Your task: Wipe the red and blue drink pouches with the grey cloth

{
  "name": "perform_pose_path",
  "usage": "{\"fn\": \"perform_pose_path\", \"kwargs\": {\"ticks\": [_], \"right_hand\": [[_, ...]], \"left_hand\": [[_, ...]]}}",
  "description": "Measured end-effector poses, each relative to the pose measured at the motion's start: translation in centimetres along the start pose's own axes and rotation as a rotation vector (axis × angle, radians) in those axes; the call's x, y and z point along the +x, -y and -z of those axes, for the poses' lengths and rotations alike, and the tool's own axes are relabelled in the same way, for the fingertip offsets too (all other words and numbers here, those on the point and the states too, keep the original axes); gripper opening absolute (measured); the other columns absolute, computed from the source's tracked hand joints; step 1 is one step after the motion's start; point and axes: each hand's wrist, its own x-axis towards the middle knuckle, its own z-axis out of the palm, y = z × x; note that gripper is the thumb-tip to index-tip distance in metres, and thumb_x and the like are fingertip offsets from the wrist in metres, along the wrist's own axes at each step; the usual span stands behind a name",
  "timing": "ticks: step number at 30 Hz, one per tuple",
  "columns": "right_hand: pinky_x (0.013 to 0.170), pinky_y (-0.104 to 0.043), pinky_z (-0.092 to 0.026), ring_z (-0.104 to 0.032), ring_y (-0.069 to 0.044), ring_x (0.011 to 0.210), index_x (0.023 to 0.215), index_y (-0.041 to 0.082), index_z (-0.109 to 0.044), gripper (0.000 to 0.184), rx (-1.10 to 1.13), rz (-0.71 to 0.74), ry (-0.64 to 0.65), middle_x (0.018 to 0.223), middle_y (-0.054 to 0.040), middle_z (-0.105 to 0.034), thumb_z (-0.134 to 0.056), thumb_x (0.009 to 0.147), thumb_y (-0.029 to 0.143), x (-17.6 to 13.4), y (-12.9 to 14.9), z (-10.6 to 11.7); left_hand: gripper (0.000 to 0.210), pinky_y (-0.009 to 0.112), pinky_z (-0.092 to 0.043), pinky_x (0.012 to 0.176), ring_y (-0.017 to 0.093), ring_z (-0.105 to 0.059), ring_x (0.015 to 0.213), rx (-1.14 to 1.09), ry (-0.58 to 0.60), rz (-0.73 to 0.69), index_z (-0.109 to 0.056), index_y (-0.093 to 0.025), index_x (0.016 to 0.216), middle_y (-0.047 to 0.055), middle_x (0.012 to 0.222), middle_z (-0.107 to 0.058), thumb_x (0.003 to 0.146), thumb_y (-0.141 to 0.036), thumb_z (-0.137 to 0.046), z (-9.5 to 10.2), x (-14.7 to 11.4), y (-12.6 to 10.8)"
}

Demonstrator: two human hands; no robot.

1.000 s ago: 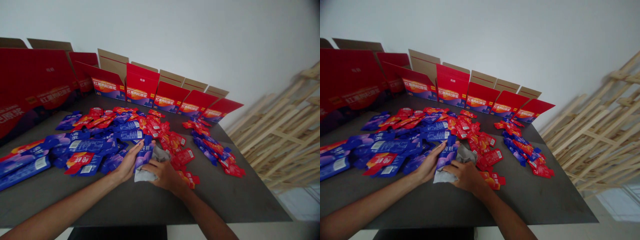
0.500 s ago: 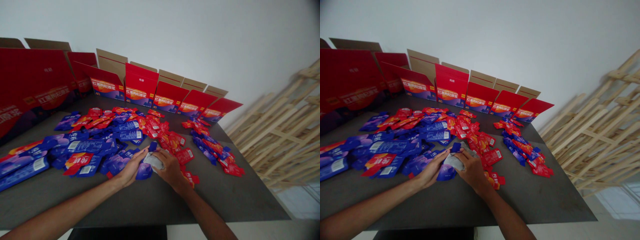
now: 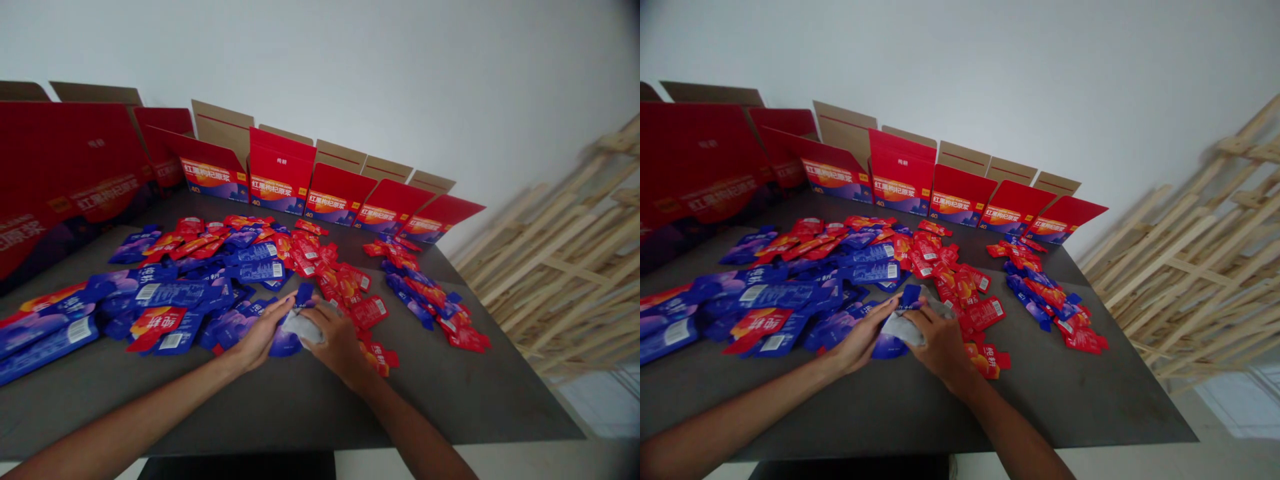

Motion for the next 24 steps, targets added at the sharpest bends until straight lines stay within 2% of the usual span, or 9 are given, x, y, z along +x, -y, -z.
{"fn": "perform_pose_path", "kwargs": {"ticks": [2,4,6,11,13,15,17,21,24], "right_hand": [[0.091,-0.035,-0.053,-0.065,-0.024,0.108,0.118,0.025,-0.063,0.041,0.02,-0.053,-0.065,0.118,-0.0077,-0.067,-0.071,0.078,0.019,0.1,-0.3,0.2],[0.09,-0.035,-0.053,-0.064,-0.024,0.109,0.119,0.025,-0.062,0.043,0.029,-0.056,-0.062,0.12,-0.0078,-0.066,-0.071,0.078,0.018,0.1,-0.5,0.4],[0.089,-0.035,-0.054,-0.064,-0.024,0.109,0.12,0.026,-0.062,0.044,0.014,-0.012,0.0,0.121,-0.0071,-0.066,-0.072,0.078,0.02,0.1,-0.5,0.4],[0.077,-0.028,-0.054,-0.067,-0.02,0.096,0.122,0.03,-0.062,0.044,0.003,0.188,0.254,0.114,-0.0011,-0.069,-0.073,0.079,0.03,0.0,0.0,0.1],[0.073,-0.027,-0.054,-0.068,-0.019,0.093,0.122,0.031,-0.062,0.043,0.0,0.212,0.289,0.113,0.0004,-0.07,-0.073,0.08,0.031,0.0,0.3,0.1],[0.072,-0.027,-0.054,-0.068,-0.019,0.092,0.12,0.031,-0.062,0.043,0.0,0.19,0.255,0.113,0.0005,-0.07,-0.073,0.079,0.031,0.0,0.4,0.1],[0.079,-0.031,-0.055,-0.068,-0.021,0.096,0.118,0.029,-0.063,0.042,-0.005,0.127,0.156,0.114,-0.0017,-0.069,-0.074,0.078,0.028,0.0,0.3,0.3],[0.091,-0.035,-0.053,-0.065,-0.024,0.108,0.117,0.024,-0.062,0.041,0.026,-0.034,-0.048,0.119,-0.0077,-0.067,-0.071,0.078,0.02,0.1,-0.2,0.6],[0.094,-0.034,-0.052,-0.063,-0.023,0.111,0.119,0.023,-0.061,0.042,0.057,-0.051,-0.064,0.121,-0.0081,-0.066,-0.071,0.078,0.018,0.1,-0.4,0.7]], "left_hand": [[0.033,0.023,-0.054,0.074,0.016,-0.071,0.078,0.018,0.001,-0.011,-0.071,-0.017,0.111,0.006,0.092,-0.076,0.078,-0.022,-0.074,0.0,-0.1,0.4],[0.031,0.023,-0.054,0.077,0.016,-0.071,0.082,0.032,0.008,-0.021,-0.072,-0.018,0.109,0.005,0.093,-0.076,0.079,-0.022,-0.074,0.1,-0.1,0.6],[0.031,0.023,-0.054,0.076,0.016,-0.07,0.081,0.033,-0.009,-0.032,-0.072,-0.017,0.11,0.006,0.094,-0.076,0.079,-0.024,-0.074,0.1,0.0,0.4],[0.046,0.021,-0.051,0.054,0.013,-0.065,0.059,-0.015,0.016,-0.004,-0.064,-0.018,0.124,0.007,0.089,-0.076,0.081,-0.031,-0.071,0.1,0.2,-0.6],[0.048,0.019,-0.048,0.05,0.012,-0.063,0.056,-0.033,0.037,-0.01,-0.061,-0.019,0.128,0.006,0.087,-0.075,0.083,-0.032,-0.069,0.0,0.2,-0.8],[0.047,0.019,-0.047,0.049,0.012,-0.063,0.056,-0.037,0.051,-0.009,-0.062,-0.018,0.127,0.007,0.086,-0.075,0.083,-0.033,-0.069,0.0,0.1,-0.8],[0.044,0.021,-0.05,0.054,0.014,-0.066,0.06,-0.012,0.041,-0.009,-0.066,-0.016,0.122,0.007,0.087,-0.076,0.081,-0.033,-0.071,-0.1,0.0,-0.6],[0.035,0.023,-0.053,0.076,0.019,-0.07,0.088,0.073,0.016,-0.043,-0.071,-0.016,0.111,0.008,0.1,-0.076,0.078,-0.027,-0.075,-0.1,-0.2,0.2],[0.034,0.024,-0.052,0.084,0.019,-0.069,0.098,0.098,0.013,-0.052,-0.071,-0.018,0.112,0.007,0.106,-0.075,0.079,-0.027,-0.074,-0.1,-0.3,0.3]]}}
